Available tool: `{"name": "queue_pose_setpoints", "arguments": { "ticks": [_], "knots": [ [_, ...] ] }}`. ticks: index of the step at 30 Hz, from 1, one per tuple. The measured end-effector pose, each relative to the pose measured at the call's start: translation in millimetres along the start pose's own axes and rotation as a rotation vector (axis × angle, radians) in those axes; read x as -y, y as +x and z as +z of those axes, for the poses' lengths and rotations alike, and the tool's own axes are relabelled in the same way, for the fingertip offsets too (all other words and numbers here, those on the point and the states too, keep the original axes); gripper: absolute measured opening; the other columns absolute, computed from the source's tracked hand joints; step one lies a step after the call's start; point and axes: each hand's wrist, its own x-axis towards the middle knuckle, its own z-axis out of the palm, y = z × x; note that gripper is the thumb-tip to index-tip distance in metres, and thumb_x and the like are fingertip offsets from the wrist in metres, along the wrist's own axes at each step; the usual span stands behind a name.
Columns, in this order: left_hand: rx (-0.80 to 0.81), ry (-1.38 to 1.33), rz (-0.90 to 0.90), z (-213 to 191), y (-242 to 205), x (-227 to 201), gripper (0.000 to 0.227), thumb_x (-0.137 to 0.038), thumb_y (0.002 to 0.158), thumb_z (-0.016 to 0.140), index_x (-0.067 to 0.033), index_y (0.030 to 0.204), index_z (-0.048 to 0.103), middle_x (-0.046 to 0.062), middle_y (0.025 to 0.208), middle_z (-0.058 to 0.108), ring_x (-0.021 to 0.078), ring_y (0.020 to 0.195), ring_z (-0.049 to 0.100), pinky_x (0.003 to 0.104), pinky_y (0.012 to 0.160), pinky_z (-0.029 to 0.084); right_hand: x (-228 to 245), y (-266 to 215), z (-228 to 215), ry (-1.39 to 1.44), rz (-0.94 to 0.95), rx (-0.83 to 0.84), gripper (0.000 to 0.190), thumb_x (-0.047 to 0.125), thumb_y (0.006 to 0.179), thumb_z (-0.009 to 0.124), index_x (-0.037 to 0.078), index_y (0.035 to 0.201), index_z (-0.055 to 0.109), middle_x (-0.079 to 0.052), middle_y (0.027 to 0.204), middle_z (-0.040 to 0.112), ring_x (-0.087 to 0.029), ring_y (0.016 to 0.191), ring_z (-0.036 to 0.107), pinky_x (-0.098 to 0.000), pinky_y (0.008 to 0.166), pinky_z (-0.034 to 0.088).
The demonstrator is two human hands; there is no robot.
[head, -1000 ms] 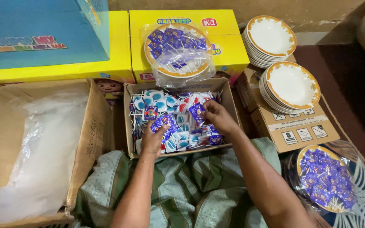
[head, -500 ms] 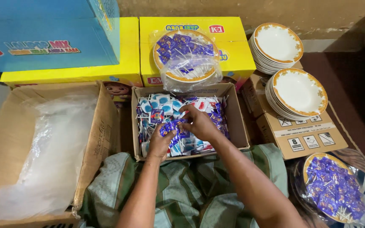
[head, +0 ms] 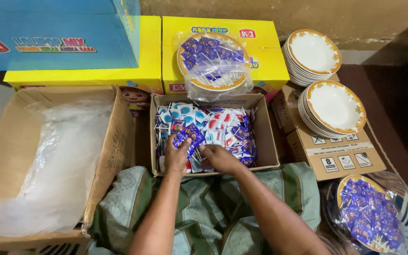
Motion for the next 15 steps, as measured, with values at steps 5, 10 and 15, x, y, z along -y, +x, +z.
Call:
{"name": "queue_pose_setpoints", "arguments": {
  "ticks": [5,10,15],
  "knots": [
    [-0.020,0.051,0.035,1,-7,-9,0.043,-0.019,0.071,0.091,-0.0113,0.109,0.072,0.013,0.087,0.066,0.0259,0.078,0.065,0.038,0.069,0.054,-16,13,-4,-0.128,-0.064,0.015,0.044,0.046,0.102,0.056,0.005,0.100,0.073,-0.018,0.086,0.075,-0.032,0.084,0.076,-0.0426,0.075,0.059],
    [0.003,0.119,0.079,3,-16,-14,0.046,-0.024,0.069,0.092,-0.0137,0.110,0.075,0.015,0.093,0.064,0.0305,0.087,0.067,0.042,0.079,0.054,-22,20,-2,-0.114,0.047,0.006,0.036,0.035,0.103,0.055,0.004,0.108,0.073,-0.015,0.077,0.075,-0.021,0.073,0.077,-0.0298,0.050,0.059],
    [0.122,-0.049,0.007,-2,-28,-38,0.049,-0.014,0.076,0.089,-0.0087,0.121,0.069,0.016,0.105,0.059,0.0286,0.094,0.065,0.044,0.087,0.055,-9,4,-7,0.119,0.041,0.102,0.028,0.024,0.103,0.055,0.002,0.092,0.067,-0.012,0.069,0.069,-0.016,0.058,0.068,-0.0201,0.042,0.046]
  ]
}}
